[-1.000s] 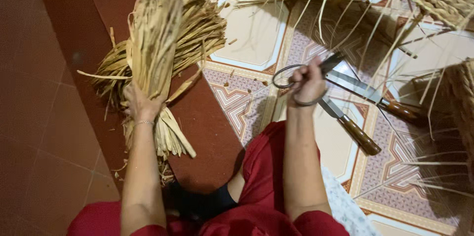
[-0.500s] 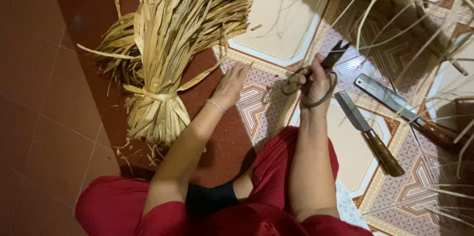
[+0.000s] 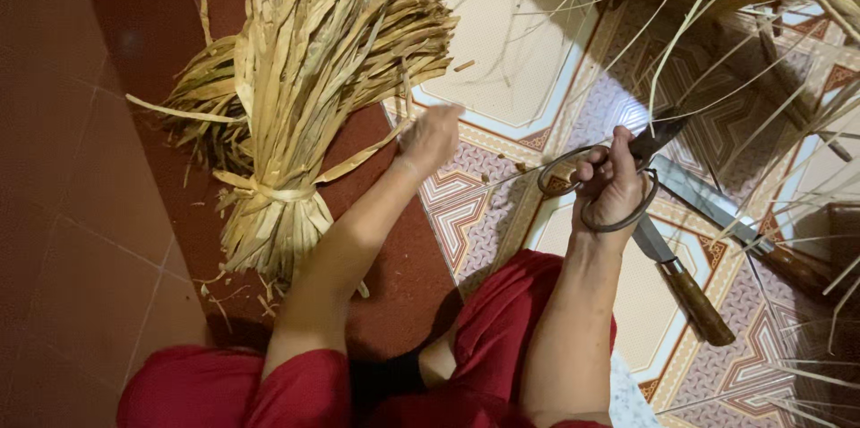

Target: The person sits on the floor and uses shears to trim dried plant strips into shorter pieces. The person repeatedly picks up strips, cuts them, and places the trimmed pieces into a pile on the floor.

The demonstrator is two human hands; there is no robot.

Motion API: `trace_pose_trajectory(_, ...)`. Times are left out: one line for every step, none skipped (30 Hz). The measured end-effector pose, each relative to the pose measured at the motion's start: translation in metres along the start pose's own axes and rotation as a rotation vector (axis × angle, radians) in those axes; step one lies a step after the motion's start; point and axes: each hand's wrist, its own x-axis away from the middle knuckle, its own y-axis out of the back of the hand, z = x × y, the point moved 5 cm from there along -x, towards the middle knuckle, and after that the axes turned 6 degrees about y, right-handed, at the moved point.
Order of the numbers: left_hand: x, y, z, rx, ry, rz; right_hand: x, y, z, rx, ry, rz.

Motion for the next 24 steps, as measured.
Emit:
trace_pose_trajectory(-0.016,0.005,0.001,0.082,0.034,-0.082,0.0,0.0,0.001,0.0,-0.002,-0.008)
trace_pose_trajectory(-0.032,0.01,0.002,0.164,0.068,-0.165,0.0,-0.001,0.002,0.012,0.001,-0.006)
trace_pose_trajectory(-0.044,0.014,0.003,0.246,0.101,-0.247,-0.001,-0.001,0.003,0.024,0.004,-0.003)
trace_pose_trajectory(-0.054,0.012,0.005,0.199,0.161,-0.216,-0.001,-0.001,0.003,0.036,0.007,0.0)
trace_pose_trajectory(-0.064,0.009,0.007,0.15,0.219,-0.185,-0.002,-0.001,0.004,0.032,0.006,0.002)
trace_pose_trajectory(-0.071,0.006,0.01,0.1,0.275,-0.154,-0.002,0.0,0.005,0.026,0.005,0.004)
trace_pose_trajectory(-0.077,0.007,0.006,-0.03,0.201,-0.184,-0.002,0.001,0.005,0.02,0.003,0.003)
trace_pose_trajectory(-0.08,0.006,0.003,-0.159,0.128,-0.213,-0.002,0.002,0.006,0.022,0.006,0.005)
trace_pose_trajectory(-0.08,0.004,0.0,-0.287,0.055,-0.238,-0.002,0.004,0.007,0.025,0.008,0.004)
trace_pose_trajectory(-0.08,0.002,-0.001,-0.256,0.041,-0.247,-0.002,0.006,0.008,0.03,0.009,0.002)
trace_pose_trajectory(-0.078,0.001,-0.001,-0.226,0.029,-0.256,-0.002,0.009,0.008,0.031,0.008,-0.011)
trace_pose_trajectory(-0.075,0.0,-0.003,-0.198,0.019,-0.267,-0.003,0.011,0.009,0.031,0.006,-0.021)
trace_pose_trajectory(-0.07,-0.007,0.0,-0.111,0.086,-0.148,-0.003,0.013,0.009,0.03,0.005,-0.027)
trace_pose_trajectory(-0.064,-0.013,0.0,-0.024,0.151,-0.031,-0.004,0.015,0.01,0.029,0.014,-0.034)
trace_pose_trajectory(-0.057,-0.018,-0.002,0.064,0.214,0.088,-0.005,0.017,0.01,0.028,0.024,-0.043)
trace_pose_trajectory(-0.043,-0.027,-0.004,0.194,0.346,0.268,-0.005,0.02,0.011,0.025,0.035,-0.054)
trace_pose_trajectory(-0.02,-0.036,-0.011,0.325,0.478,0.45,-0.006,0.021,0.011,0.005,0.028,-0.05)
trace_pose_trajectory(-0.003,-0.032,-0.023,0.334,0.383,0.43,-0.006,0.022,0.011,-0.012,0.018,-0.046)
trace_pose_trajectory(0.013,-0.028,-0.034,0.344,0.288,0.41,-0.006,0.024,0.011,-0.028,0.008,-0.043)
trace_pose_trajectory(0.027,-0.028,-0.043,0.359,0.284,0.442,-0.005,0.025,0.011,-0.023,0.015,-0.038)
trace_pose_trajectory(0.039,-0.03,-0.052,0.374,0.282,0.472,-0.005,0.025,0.012,-0.019,0.021,-0.032)
trace_pose_trajectory(0.047,-0.03,-0.057,0.388,0.281,0.501,-0.004,0.026,0.012,-0.015,0.025,-0.025)
trace_pose_trajectory(0.052,-0.029,-0.061,0.372,0.234,0.5,-0.002,0.026,0.012,-0.003,0.032,-0.032)
trace_pose_trajectory(0.053,-0.029,-0.064,0.354,0.185,0.496,-0.002,0.027,0.013,0.006,0.041,-0.036)
